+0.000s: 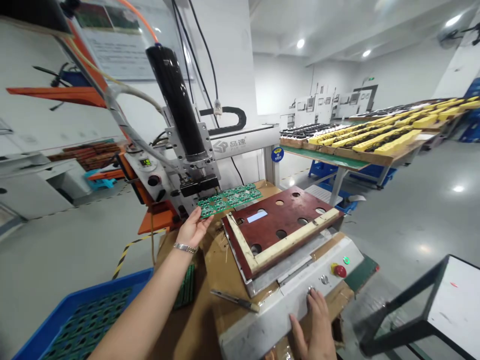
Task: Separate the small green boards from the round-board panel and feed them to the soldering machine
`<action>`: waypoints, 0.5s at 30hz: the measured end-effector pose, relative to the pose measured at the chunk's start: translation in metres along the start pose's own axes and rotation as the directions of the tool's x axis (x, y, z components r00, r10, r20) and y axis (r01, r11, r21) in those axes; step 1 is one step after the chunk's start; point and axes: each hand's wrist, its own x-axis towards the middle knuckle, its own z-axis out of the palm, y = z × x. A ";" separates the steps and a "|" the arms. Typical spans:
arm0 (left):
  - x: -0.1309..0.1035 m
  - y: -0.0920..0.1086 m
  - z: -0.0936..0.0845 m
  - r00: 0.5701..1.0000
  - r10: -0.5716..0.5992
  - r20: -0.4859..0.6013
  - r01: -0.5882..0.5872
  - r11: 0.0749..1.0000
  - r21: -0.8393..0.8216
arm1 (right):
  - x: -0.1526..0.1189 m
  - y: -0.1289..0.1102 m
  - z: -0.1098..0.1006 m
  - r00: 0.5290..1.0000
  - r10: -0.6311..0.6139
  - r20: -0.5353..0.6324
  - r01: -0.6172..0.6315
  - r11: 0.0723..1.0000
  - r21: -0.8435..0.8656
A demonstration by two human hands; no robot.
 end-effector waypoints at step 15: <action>0.002 -0.002 0.003 1.000 0.003 0.014 -0.002 1.000 -0.013 | 0.001 -0.001 -0.003 0.997 -0.077 0.032 0.079 0.996 -0.046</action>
